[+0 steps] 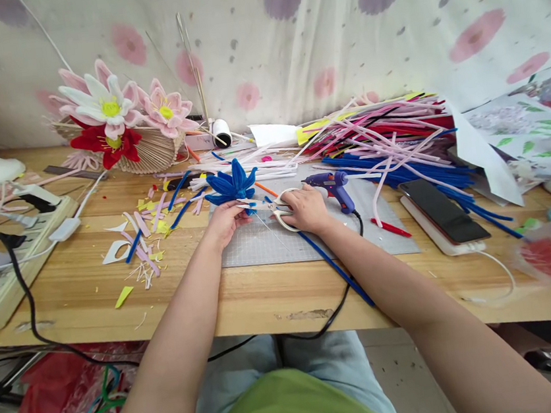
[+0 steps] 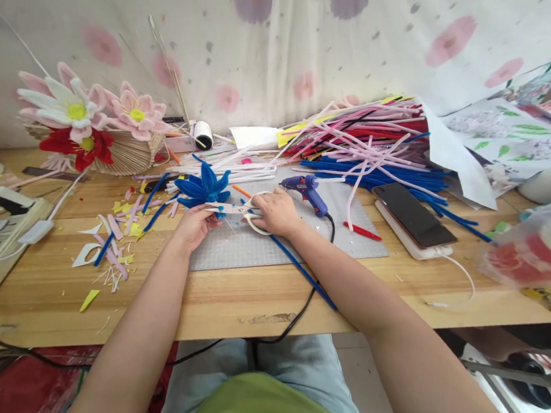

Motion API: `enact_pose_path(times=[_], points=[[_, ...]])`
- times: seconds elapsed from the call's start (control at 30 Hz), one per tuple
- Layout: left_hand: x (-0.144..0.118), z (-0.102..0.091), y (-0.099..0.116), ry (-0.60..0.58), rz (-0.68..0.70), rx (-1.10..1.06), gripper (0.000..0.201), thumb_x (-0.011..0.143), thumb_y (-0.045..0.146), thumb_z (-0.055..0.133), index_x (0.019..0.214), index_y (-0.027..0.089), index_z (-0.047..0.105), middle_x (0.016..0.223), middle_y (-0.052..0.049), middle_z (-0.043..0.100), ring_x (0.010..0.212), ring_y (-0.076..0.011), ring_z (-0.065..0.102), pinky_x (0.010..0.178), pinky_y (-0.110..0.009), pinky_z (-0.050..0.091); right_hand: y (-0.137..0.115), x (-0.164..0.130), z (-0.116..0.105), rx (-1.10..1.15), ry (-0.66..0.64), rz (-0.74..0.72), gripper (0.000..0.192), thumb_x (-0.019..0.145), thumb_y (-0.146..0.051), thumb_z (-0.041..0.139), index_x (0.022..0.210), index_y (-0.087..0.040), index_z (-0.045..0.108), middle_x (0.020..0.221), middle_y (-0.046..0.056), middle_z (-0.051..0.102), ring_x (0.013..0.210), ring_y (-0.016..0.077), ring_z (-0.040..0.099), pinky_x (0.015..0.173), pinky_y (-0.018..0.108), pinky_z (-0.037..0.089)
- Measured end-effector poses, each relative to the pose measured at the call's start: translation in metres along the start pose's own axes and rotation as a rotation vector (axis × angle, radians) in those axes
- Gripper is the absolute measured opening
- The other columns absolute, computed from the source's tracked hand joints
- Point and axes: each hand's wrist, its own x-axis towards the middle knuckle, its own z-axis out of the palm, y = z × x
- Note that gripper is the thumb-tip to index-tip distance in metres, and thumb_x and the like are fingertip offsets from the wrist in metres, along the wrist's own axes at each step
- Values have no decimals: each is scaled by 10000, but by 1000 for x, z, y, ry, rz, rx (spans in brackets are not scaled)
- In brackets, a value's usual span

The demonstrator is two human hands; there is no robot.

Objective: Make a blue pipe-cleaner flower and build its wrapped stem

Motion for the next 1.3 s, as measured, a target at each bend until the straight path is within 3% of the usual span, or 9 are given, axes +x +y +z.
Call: enact_pose_path(times=[0.27,0.5,0.67,0.93,1.3], points=[[0,1,1,0,-1,-3,90,687,51,567,642,93,633,508,-1,543,451,-69,484,475,-210,460,3,-1,2,5,6,-15,383,801,-513,429,788,-160,578,714,60,638,660,172,517,619,285,223],[1,-1,0,-4,14,-43,68,689,79,603,623,95,610,508,-1,549,454,-73,500,488,-218,474,1,-3,4,17,-25,65,376,800,-511,430,779,-171,589,728,59,641,656,169,521,559,273,187],[2,-5,2,-60,-3,-89,73,730,115,593,666,90,616,556,-9,579,467,-68,516,499,-216,481,7,-3,2,15,84,140,305,800,-449,449,791,-164,559,723,55,616,650,162,502,592,277,226],[3,-8,4,-158,-66,-286,125,797,115,510,741,121,621,646,-3,621,561,-76,582,533,-209,499,7,-3,-2,56,75,-45,278,783,-417,477,862,-157,537,813,79,611,758,196,497,683,313,240],[1,1,-3,-154,-77,-210,87,729,54,557,708,120,610,653,-13,622,543,-90,581,556,-244,512,-1,-2,0,3,73,19,261,787,-392,467,854,-155,554,830,89,631,782,210,502,689,322,222]])
